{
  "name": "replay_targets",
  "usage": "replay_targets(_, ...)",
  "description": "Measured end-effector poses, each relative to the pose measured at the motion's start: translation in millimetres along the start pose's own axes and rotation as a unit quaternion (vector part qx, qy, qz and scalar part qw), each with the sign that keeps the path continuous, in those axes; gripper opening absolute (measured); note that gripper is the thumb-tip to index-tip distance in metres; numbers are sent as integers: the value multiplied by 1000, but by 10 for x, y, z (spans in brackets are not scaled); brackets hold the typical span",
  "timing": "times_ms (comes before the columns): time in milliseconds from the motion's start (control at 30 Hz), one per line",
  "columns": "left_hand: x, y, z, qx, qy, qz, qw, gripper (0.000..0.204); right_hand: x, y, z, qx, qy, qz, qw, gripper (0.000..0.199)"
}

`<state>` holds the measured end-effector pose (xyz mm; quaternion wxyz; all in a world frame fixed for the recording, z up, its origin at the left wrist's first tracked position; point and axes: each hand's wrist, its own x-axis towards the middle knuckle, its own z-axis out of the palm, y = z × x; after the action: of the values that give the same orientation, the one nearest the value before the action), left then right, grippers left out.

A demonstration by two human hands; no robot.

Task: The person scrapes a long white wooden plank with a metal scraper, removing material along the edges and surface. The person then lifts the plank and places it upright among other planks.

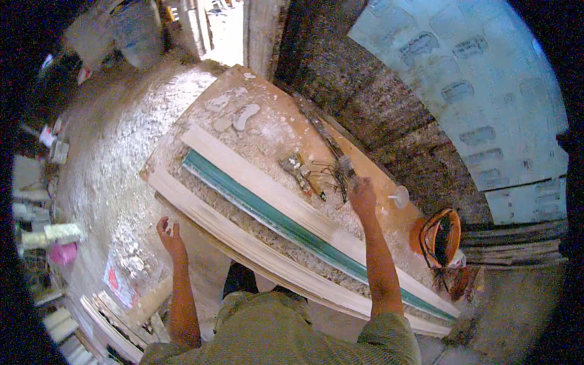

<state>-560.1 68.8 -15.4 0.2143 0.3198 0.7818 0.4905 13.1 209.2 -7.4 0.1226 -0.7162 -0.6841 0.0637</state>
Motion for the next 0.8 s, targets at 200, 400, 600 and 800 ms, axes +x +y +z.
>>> replay_targets(200, -84, 182, 157, -10, -36, 2, 999, 38, 997, 1033, 502, -146, 125, 53, 980, 33)
replay_targets(400, -410, 375, 92, 13, -63, -22, 998, 38, 803, 980, 791, -132, -10, 105, 986, 34)
replay_targets(600, -579, 552, 166, -52, -33, -29, 998, 37, 909, 821, 140, 95, -42, 144, 984, 35)
replay_targets(800, -863, 747, 263, -4, -87, 31, 996, 36, 1470, 1050, 772, 626, 53, 393, 672, 30)
